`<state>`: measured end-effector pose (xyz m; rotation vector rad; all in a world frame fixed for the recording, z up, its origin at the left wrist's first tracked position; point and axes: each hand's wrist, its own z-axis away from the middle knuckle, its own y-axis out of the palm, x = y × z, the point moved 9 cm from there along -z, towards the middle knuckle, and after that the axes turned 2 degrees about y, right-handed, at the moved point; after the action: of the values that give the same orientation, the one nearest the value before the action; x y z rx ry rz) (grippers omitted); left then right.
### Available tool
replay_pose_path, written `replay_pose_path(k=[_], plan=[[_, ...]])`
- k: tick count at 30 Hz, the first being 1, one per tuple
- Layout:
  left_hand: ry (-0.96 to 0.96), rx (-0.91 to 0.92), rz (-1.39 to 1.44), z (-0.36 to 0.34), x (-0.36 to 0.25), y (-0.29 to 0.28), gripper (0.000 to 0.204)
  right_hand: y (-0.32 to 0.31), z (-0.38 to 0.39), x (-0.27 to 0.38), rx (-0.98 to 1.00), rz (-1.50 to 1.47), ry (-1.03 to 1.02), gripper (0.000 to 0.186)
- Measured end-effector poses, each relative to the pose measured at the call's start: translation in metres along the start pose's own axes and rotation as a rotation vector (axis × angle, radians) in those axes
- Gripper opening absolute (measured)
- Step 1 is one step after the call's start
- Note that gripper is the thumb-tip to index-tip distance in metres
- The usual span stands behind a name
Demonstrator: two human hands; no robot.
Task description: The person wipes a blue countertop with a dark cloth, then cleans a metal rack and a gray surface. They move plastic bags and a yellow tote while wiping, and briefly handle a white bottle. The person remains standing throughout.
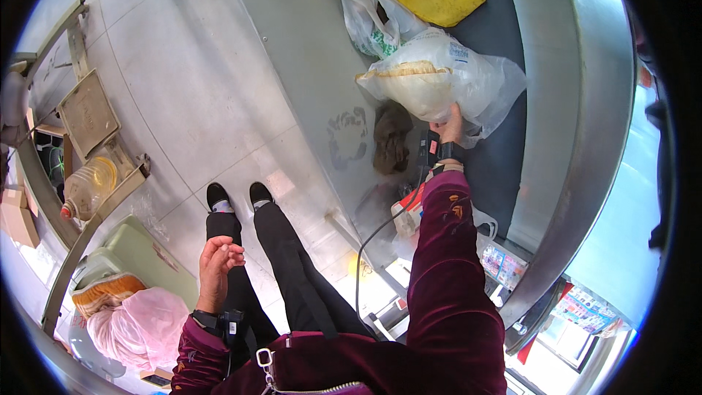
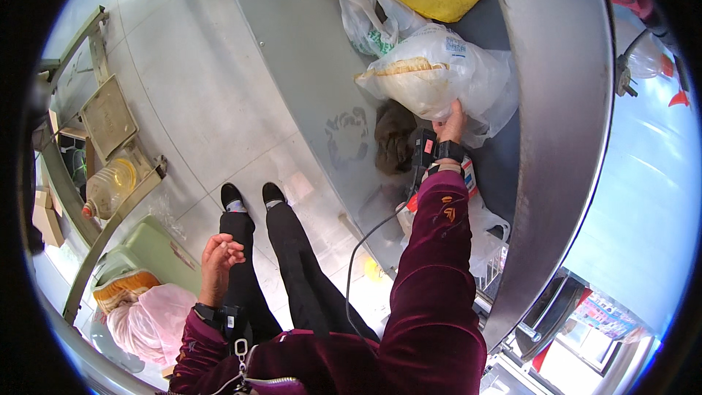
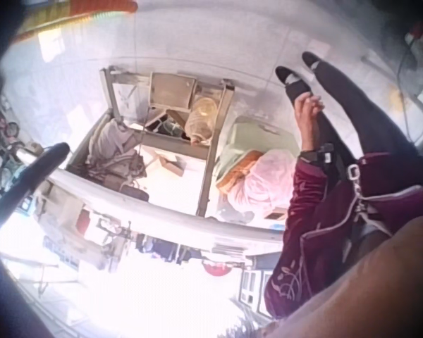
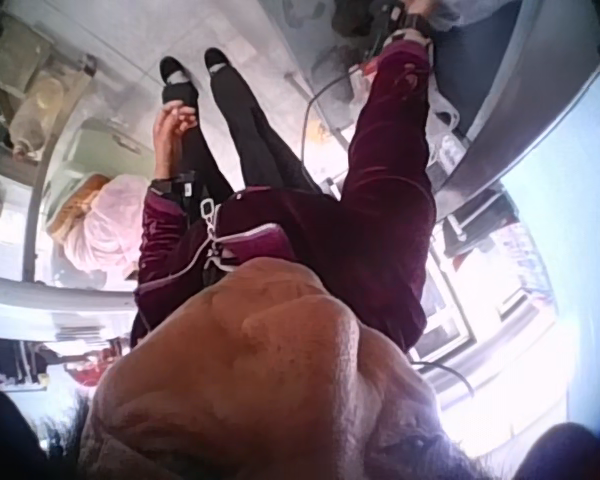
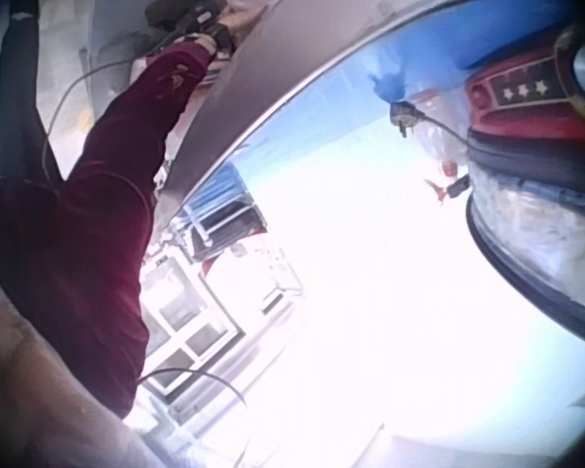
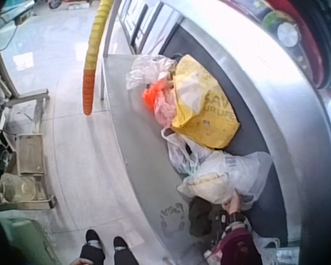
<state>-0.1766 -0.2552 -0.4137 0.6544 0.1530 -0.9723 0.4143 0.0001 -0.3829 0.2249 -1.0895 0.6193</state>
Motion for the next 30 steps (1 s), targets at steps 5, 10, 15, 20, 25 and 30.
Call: replay_pose_path(k=[5, 10, 15, 20, 25, 30], plan=[[0.003, 0.007, -0.048, 0.0, -0.004, 0.001, 0.021, 0.044, 0.093, 0.062, 0.045, 0.068, -0.614, 0.038], [0.063, 0.079, -0.07, -0.006, -0.026, 0.02, 0.022, 0.112, 0.222, 0.049, 0.177, 0.917, -0.99, 0.033], [0.187, 0.12, -0.041, -0.008, -0.068, 0.045, 0.041, 0.15, 0.322, 0.005, 0.6, 0.79, -1.304, 0.027], [0.247, 0.278, 0.15, -0.012, -0.111, 0.082, 0.069, 0.118, 0.307, -0.036, 0.652, 0.742, -1.216, 0.032], [0.239, 0.212, 0.089, -0.008, -0.142, 0.09, 0.076, 0.038, 0.189, -0.12, 0.743, 0.228, -0.396, 0.054], [0.35, 0.204, -0.197, 0.003, -0.176, 0.091, 0.068, 0.026, 0.189, -0.124, 0.78, 0.321, -0.39, 0.052]])
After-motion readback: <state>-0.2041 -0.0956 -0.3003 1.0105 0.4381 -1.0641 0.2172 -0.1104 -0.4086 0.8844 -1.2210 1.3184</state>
